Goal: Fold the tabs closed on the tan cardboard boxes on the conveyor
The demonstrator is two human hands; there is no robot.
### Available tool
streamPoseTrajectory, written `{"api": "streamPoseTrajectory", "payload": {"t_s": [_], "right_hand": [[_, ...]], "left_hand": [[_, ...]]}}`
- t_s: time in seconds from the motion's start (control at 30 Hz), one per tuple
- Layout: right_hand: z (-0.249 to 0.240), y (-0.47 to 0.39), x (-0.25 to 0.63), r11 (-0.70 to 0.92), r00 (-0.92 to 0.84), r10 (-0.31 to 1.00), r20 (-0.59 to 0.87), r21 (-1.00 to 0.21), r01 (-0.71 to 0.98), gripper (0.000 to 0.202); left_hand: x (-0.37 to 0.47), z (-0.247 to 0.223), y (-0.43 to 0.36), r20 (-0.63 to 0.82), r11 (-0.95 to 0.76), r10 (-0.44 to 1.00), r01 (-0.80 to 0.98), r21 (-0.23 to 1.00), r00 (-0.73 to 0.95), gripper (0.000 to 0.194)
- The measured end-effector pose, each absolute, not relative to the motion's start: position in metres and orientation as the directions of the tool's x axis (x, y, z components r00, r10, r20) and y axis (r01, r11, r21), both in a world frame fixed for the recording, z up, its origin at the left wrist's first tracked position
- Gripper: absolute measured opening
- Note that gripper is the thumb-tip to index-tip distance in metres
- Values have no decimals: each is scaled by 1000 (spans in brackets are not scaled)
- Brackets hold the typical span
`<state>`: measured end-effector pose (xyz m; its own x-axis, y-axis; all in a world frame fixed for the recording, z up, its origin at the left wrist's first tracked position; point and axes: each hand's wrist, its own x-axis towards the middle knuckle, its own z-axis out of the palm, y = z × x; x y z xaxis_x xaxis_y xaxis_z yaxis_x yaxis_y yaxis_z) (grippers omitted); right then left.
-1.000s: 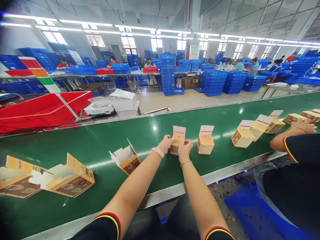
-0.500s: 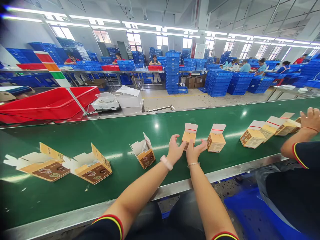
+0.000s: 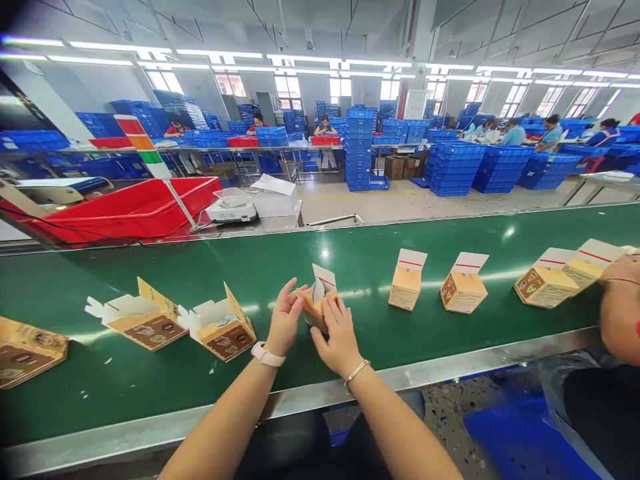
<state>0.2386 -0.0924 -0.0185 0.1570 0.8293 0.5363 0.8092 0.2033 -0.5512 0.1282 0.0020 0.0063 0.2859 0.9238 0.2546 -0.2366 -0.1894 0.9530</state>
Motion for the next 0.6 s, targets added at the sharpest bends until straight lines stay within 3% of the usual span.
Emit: {"api": "streamPoseTrajectory", "payload": {"t_s": [0.17,0.27,0.37,0.47,0.6], "right_hand": [[-6,-69,267,210,201,828,524,-622,754,40],[10,-59,279,282,117,839,532,-608,742,22],[20,-52,287,270,111,877,467,-671,691,18],[18,-49,289,222,278,859,429,-802,554,26],[6,-47,288,85,707,621,338,-926,368,17]], "left_hand": [[139,11,-5,424,-460,830,17,888,362,51],[145,24,2,471,-540,754,25,841,458,42],[152,33,11,368,-453,765,36,891,528,28],[162,34,14,262,-308,869,43,951,420,27],[181,35,13,72,-83,968,36,996,239,48]]}}
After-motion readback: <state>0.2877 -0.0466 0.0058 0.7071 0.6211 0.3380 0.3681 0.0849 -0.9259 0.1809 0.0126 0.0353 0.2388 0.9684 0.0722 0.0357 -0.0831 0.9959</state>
